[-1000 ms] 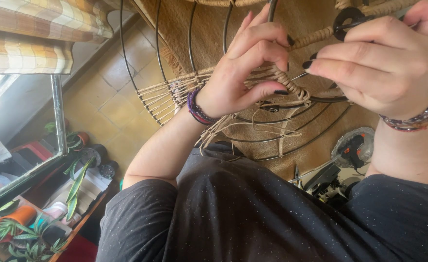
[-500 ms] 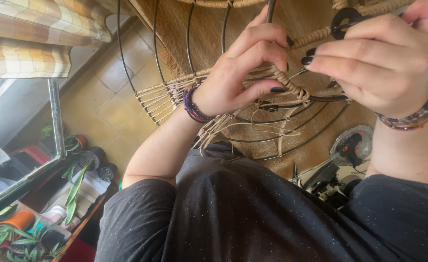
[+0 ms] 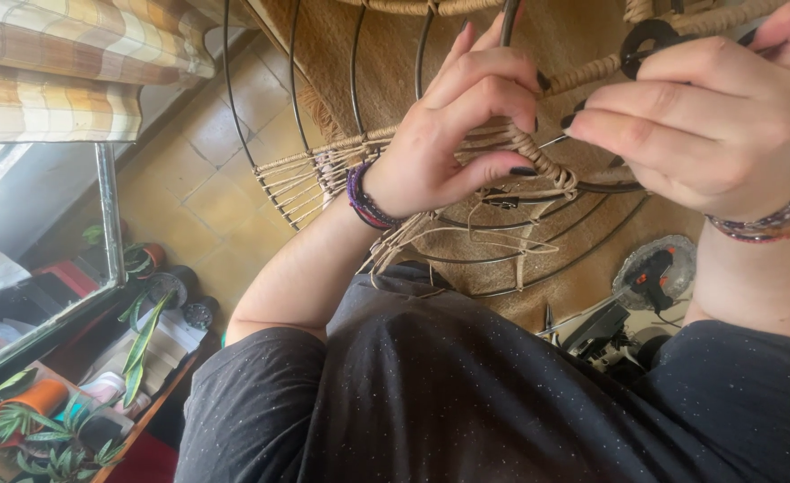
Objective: The person weaves natural fiber rope onto a circular metal frame, using a crochet hook to pull loops through existing strands and a binder clip to secure sections. They cut rope with scissors and tie knots by hand to attach new lengths to the frame.
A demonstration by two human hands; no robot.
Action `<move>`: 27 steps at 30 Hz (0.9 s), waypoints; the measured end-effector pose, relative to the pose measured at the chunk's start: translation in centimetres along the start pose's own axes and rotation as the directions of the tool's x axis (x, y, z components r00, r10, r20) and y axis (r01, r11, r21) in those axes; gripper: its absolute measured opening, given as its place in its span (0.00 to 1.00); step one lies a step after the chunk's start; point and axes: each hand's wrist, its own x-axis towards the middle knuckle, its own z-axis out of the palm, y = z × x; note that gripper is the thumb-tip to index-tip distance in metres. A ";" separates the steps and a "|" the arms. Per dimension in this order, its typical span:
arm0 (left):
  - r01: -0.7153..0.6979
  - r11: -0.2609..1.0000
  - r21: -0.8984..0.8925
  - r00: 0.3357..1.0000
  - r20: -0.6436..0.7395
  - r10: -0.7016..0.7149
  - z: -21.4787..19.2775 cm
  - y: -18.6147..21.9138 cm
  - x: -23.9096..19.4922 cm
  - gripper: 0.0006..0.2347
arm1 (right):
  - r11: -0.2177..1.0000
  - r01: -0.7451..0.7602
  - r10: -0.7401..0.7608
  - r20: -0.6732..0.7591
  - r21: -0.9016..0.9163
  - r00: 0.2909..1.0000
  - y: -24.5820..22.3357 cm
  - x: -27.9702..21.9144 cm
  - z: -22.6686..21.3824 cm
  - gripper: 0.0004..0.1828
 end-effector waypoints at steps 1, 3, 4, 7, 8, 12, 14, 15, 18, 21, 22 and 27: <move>0.002 1.000 0.001 1.000 -0.001 -0.002 0.0 0.0 0.0 0.13 | 1.000 0.000 0.000 0.000 0.002 1.000 0.1 0.1 -0.2 0.21; 0.004 1.000 -0.011 1.000 -0.011 -0.004 0.1 0.1 0.1 0.13 | 1.000 0.027 -0.027 0.038 -0.012 0.999 0.2 0.3 -0.6 0.20; 0.006 1.000 -0.012 1.000 -0.010 -0.006 0.0 0.1 0.0 0.13 | 1.000 0.026 -0.026 0.039 -0.011 0.999 0.2 0.2 -0.7 0.20; 0.028 0.999 -0.017 1.000 0.010 -0.028 -0.2 0.1 0.2 0.13 | 1.000 0.026 -0.026 0.055 -0.001 0.998 0.4 0.2 -0.6 0.19; 0.024 0.999 -0.037 0.999 0.022 -0.023 -0.4 0.2 0.2 0.13 | 0.999 0.039 -0.039 0.033 0.007 0.999 0.5 0.1 -0.4 0.19; 0.028 0.998 -0.054 0.995 0.100 -0.022 -1.4 0.5 0.4 0.13 | 0.999 0.052 -0.052 0.025 -0.010 0.998 0.5 0.1 -0.5 0.18; 0.028 0.999 -0.040 0.997 0.068 -0.025 -0.8 0.4 0.3 0.13 | 0.999 0.037 -0.037 0.014 0.015 0.999 0.5 -0.2 -0.2 0.18; 0.029 0.999 -0.024 0.999 0.037 -0.029 -0.5 0.4 0.2 0.13 | 0.999 0.022 -0.022 0.002 0.043 1.000 0.5 -0.4 0.0 0.18; 0.009 1.000 -0.019 1.000 -0.007 -0.009 0.1 0.3 0.2 0.15 | 0.993 0.032 -0.027 -0.041 0.110 0.999 0.5 -0.5 0.4 0.18; -0.002 0.998 -0.057 1.000 -0.016 0.001 0.3 0.2 0.0 0.15 | 0.992 0.072 -0.067 -0.048 0.108 0.997 0.6 -0.1 0.5 0.21; -0.001 0.998 -0.056 1.000 -0.017 0.000 0.2 0.1 0.1 0.15 | 0.991 0.073 -0.068 -0.049 0.108 0.996 0.6 0.0 0.4 0.21; -0.023 1.000 -0.020 1.000 0.009 0.023 0.3 -0.1 0.1 0.17 | 0.991 0.044 -0.044 -0.005 0.125 0.999 0.2 0.1 0.3 0.23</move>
